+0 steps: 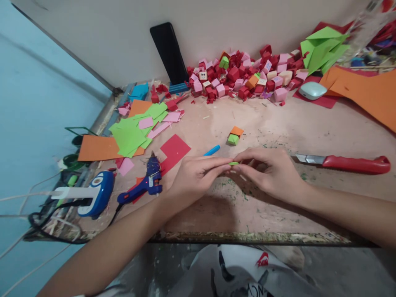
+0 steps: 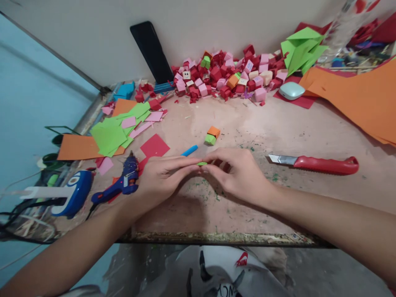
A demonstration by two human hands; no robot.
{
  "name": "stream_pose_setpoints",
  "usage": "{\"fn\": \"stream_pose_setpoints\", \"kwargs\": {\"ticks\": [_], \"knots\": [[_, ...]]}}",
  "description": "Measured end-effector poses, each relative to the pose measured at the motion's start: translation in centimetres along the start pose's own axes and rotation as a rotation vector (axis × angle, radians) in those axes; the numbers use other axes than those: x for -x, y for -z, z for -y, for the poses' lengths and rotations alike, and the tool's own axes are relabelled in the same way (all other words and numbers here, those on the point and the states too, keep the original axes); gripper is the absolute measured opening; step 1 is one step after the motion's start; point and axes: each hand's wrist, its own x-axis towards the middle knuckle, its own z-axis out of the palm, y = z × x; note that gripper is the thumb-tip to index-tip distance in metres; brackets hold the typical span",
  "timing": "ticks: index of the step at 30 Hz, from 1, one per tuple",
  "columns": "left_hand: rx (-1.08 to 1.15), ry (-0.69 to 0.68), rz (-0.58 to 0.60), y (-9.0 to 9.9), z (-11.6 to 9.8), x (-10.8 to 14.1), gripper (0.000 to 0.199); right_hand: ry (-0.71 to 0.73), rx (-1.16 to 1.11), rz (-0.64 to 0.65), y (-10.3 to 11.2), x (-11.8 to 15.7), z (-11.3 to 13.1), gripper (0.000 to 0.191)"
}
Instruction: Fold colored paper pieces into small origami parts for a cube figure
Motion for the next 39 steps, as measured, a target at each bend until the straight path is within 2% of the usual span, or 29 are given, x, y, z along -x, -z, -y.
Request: {"fn": "stream_pose_setpoints", "kwargs": {"ticks": [8, 12, 15, 18, 21, 26, 30, 35, 39], "knots": [[-0.125, 0.010, 0.031, 0.2, -0.4, 0.0, 0.016, 0.130, 0.090, 0.021, 0.2, 0.3, -0.4, 0.013], [-0.212, -0.116, 0.056, 0.2, -0.5, 0.0, 0.016, 0.155, 0.093, 0.028, 0.2, 0.2, -0.1, 0.017], [-0.227, -0.186, 0.015, 0.2, -0.5, 0.2, 0.016, 0.108, 0.028, 0.057, 0.2, -0.1, 0.2, 0.016], [-0.204, -0.157, -0.049, 0.2, -0.6, 0.3, 0.012, 0.007, -0.120, 0.065, 0.3, -0.5, 0.3, 0.014], [-0.224, -0.162, -0.046, 0.3, -0.6, 0.3, 0.011, -0.036, -0.259, 0.064, 0.3, -0.8, 0.2, 0.016], [-0.216, -0.265, -0.064, 0.2, -0.2, 0.1, 0.010, -0.102, -0.431, 0.097, 0.5, -0.7, -0.2, 0.013], [-0.151, -0.201, -0.086, 0.4, -0.3, -0.1, 0.011, -0.207, -0.534, 0.097, 0.7, -0.7, -0.5, 0.015], [-0.069, -0.052, -0.040, 0.6, -0.4, -0.2, 0.012, -0.260, -0.491, 0.157, 0.8, -1.0, -0.5, 0.019], [-0.016, -0.051, -0.037, 0.3, -0.3, -0.3, 0.005, -0.263, -0.476, 0.192, 0.8, -1.2, -0.3, 0.022]]}}
